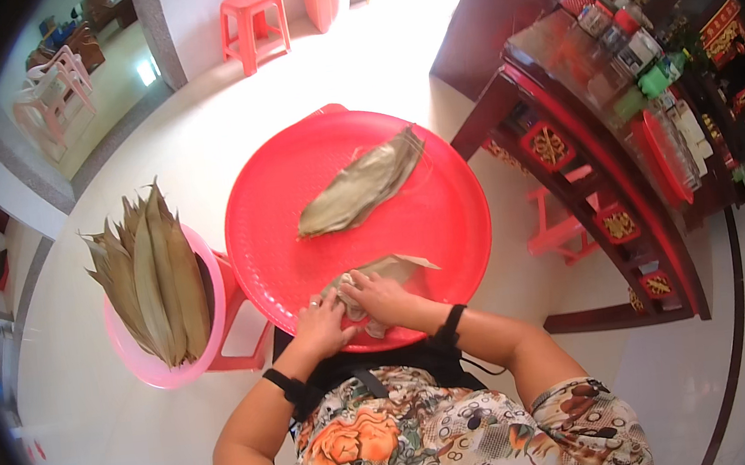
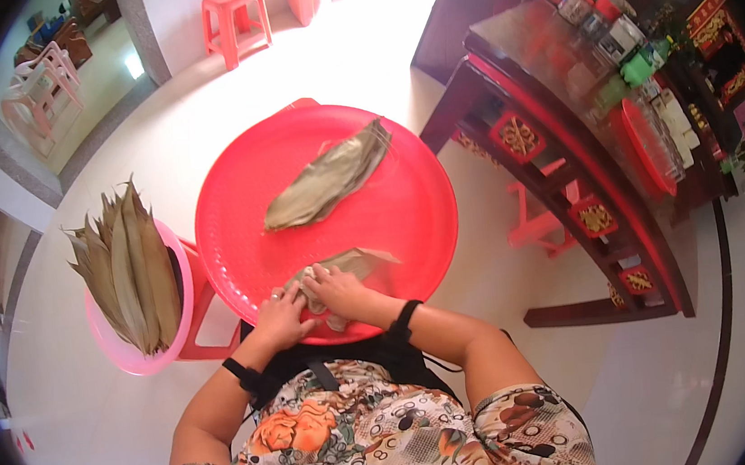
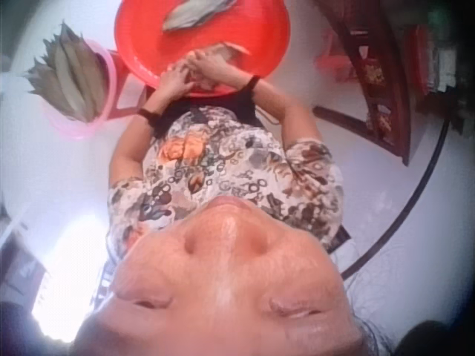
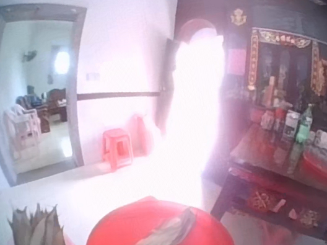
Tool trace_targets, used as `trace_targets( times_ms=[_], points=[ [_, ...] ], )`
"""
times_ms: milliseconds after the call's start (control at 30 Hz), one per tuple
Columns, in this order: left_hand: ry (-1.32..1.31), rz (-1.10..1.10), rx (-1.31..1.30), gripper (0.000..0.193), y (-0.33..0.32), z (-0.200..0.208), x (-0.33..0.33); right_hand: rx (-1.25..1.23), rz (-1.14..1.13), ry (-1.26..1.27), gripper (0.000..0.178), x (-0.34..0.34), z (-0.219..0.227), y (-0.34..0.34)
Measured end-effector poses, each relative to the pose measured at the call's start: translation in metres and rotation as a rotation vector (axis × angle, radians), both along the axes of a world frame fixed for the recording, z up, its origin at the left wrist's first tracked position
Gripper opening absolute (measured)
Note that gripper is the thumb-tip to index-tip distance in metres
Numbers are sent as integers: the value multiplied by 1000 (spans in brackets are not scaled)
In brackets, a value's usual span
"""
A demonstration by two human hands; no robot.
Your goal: The person cleans leaves with a cloth on a tray. They pick a leaf from a bucket, wipe it on both sides, and place it in a pile on the red tray.
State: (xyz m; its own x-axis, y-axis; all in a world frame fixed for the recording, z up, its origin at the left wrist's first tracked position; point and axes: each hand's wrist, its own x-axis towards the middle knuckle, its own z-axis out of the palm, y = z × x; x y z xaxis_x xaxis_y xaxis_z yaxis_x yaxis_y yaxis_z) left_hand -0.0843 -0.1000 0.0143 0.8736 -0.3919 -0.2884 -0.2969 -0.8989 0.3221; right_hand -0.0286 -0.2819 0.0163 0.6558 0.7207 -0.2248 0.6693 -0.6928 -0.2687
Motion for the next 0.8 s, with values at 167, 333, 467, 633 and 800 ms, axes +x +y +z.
trace_targets(
  times_ms=[167, 333, 467, 633, 800],
  points=[
    [63, 12, -13, 67, 0, 5, 5, -246, -401, 39, 83, 59, -22, -75],
    [-92, -17, -73, 46, 0, -7, 17, -260, -487, -24, 79, 70, 3, -121],
    [-318, 7, -182, 18, -4, -25, 29, -283, -540, -57, 79, 67, -9, -114],
    [-542, -71, -122, 6, 0, -45, 34, -244, -497, -98, 69, 66, 0, -114],
    [76, 237, -883, 14, -3, -36, 34, -4, -601, -141, 48, 78, 1, -163]
  ],
)
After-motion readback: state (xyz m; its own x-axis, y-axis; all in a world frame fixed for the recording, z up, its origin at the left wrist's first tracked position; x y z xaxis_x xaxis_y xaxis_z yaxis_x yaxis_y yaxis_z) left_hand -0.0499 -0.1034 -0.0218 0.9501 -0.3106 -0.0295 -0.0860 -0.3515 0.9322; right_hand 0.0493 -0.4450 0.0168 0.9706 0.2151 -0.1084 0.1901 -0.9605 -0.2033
